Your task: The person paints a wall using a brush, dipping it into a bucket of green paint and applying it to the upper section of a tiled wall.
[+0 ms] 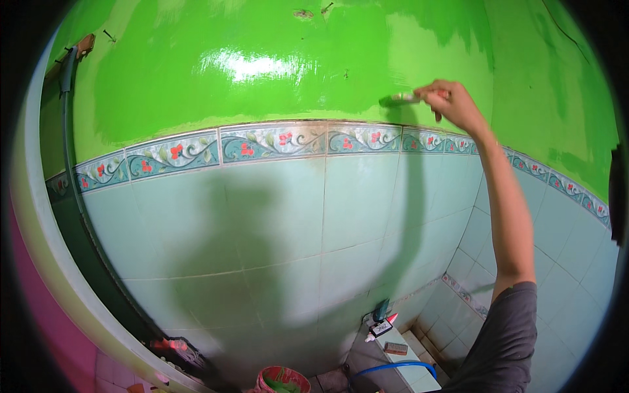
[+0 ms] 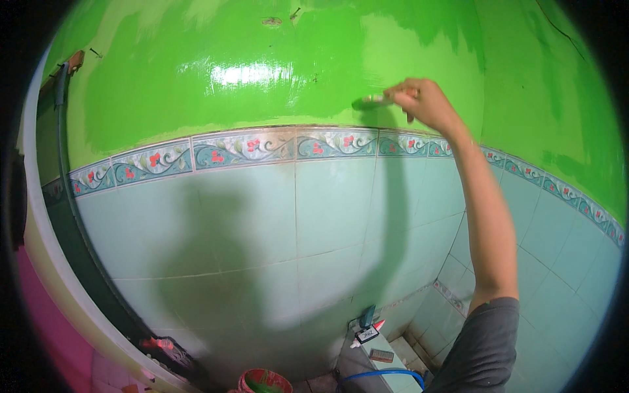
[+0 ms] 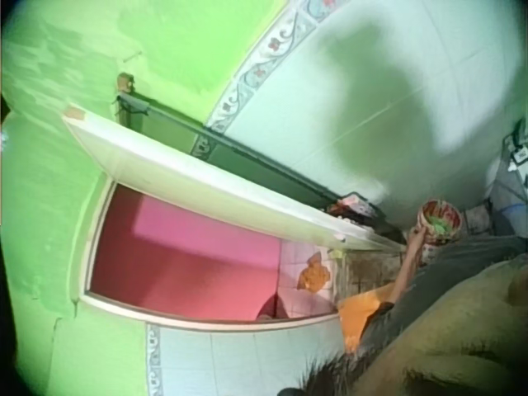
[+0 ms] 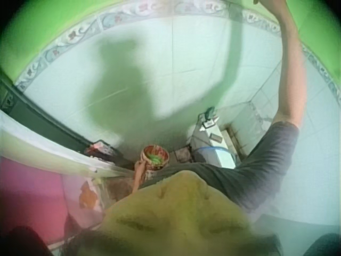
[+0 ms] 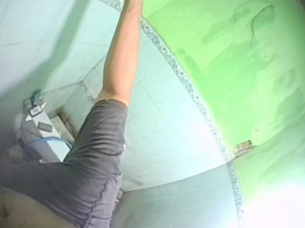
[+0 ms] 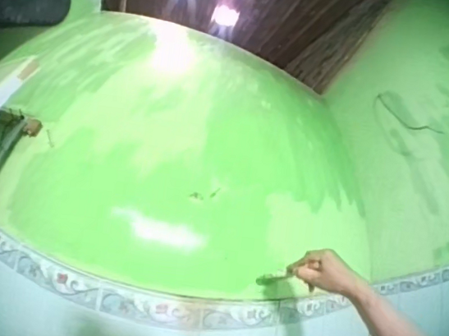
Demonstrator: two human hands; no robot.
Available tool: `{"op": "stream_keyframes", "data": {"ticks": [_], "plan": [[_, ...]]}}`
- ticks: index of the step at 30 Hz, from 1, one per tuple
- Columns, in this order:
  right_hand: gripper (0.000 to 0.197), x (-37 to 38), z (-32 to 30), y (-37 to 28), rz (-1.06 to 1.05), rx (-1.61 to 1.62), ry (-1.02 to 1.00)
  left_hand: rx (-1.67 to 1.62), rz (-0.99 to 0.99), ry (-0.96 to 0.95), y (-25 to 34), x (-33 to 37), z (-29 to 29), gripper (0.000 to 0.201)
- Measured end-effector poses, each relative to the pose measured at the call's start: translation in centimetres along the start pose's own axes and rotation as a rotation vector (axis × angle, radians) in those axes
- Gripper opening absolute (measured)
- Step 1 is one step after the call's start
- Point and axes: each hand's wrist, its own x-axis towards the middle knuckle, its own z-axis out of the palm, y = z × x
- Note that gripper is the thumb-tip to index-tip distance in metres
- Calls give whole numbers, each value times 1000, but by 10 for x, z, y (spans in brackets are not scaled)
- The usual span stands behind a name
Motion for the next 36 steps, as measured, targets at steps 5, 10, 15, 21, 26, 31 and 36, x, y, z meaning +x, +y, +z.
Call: {"op": "stream_keyframes", "data": {"ticks": [5, 10, 15, 21, 26, 31, 36], "plan": [[32, 79, -42, 11, -98, -112, 190, -212, 86, -14, -3, 8, 17, 26], [37, 143, -41, 22, -270, 21, 540, -95, 80, 56, -50, 47, 15, 27], [28, 121, -19, 60, -372, -281, 483, 2, 16, 108, 14, 7, 25, 25], [26, -8, 27, 47, -313, -216, 233, -8, -2, 163, 12, 4, 20, 24], [28, -28, -5, 57, -211, -115, -26, -68, 47, 130, 35, -2, 24, 23], [30, 48, -51, 48, -92, -128, 45, -8, 118, 140, 23, 25, 33, 22], [32, 137, -81, 49, -145, -179, 320, -186, 69, 139, 1, 37, 38, 22]]}}
